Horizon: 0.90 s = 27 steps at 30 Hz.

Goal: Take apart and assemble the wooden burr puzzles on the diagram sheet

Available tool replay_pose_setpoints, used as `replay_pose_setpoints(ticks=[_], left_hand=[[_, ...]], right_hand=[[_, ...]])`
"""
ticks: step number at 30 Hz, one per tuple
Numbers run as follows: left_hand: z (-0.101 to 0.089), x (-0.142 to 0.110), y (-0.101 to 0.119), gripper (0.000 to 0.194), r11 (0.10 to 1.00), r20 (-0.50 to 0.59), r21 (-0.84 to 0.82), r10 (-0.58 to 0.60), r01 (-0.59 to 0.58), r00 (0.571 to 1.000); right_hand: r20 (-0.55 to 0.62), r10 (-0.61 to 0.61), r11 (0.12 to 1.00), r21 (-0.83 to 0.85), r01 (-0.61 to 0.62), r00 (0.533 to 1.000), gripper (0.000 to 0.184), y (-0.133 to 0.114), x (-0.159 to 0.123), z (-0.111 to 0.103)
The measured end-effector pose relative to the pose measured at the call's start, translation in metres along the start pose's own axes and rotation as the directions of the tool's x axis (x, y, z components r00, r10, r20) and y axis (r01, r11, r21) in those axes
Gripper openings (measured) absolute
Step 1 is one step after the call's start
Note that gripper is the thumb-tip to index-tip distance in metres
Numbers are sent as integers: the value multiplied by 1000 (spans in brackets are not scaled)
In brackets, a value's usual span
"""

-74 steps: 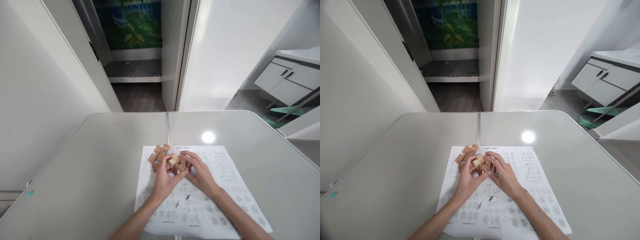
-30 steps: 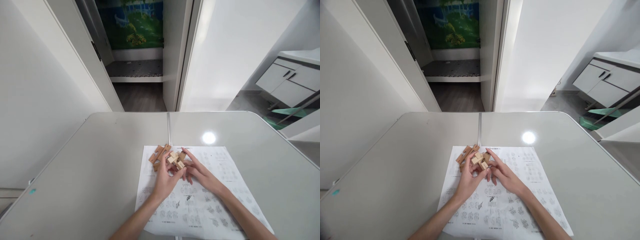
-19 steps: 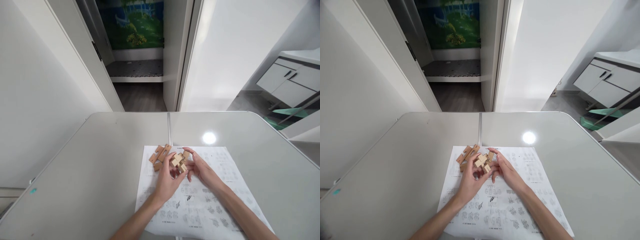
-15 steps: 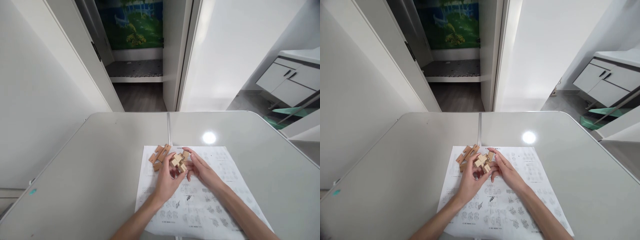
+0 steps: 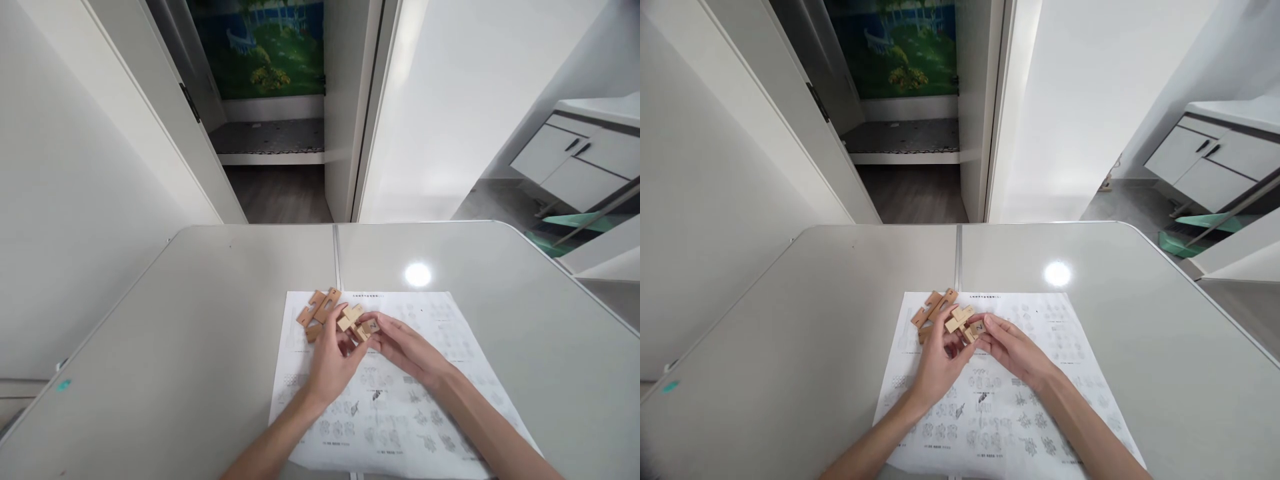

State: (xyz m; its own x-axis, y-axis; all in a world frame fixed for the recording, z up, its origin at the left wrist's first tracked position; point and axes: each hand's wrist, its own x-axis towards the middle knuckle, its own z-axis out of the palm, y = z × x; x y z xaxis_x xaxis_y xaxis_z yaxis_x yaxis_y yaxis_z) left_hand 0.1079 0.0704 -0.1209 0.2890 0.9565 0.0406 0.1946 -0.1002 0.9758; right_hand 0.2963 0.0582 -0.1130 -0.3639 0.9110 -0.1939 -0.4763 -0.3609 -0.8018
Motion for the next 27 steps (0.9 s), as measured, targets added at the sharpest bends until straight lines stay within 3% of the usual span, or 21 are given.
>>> replay_pose_setpoints(ticks=[3,6,14,19,27], left_hand=[[1,0,-2,64,1000,-7,-7,0,0,1000],[2,0,-2,64,1000,-24,15,7,-7,1000],[1,-2,2,59,999,-26,34,34,-33,999],[1,-4,0,64,996,-20,79,35,-34,999],[2,-4,1,60,991,8,119,58,-58,998]], right_hand=[[15,-10,1000,-7,10,1000,32,-1,-1,-1],[-49,1,1000,-2,-1,999,25,-1,-1,-2],[-119,3,989,145,15,993,20,-2,3,-2],[-76,0,997,72,5,997,41,6,3,-5],[-62,-25,1000,-17,24,998,43,6,2,-1]])
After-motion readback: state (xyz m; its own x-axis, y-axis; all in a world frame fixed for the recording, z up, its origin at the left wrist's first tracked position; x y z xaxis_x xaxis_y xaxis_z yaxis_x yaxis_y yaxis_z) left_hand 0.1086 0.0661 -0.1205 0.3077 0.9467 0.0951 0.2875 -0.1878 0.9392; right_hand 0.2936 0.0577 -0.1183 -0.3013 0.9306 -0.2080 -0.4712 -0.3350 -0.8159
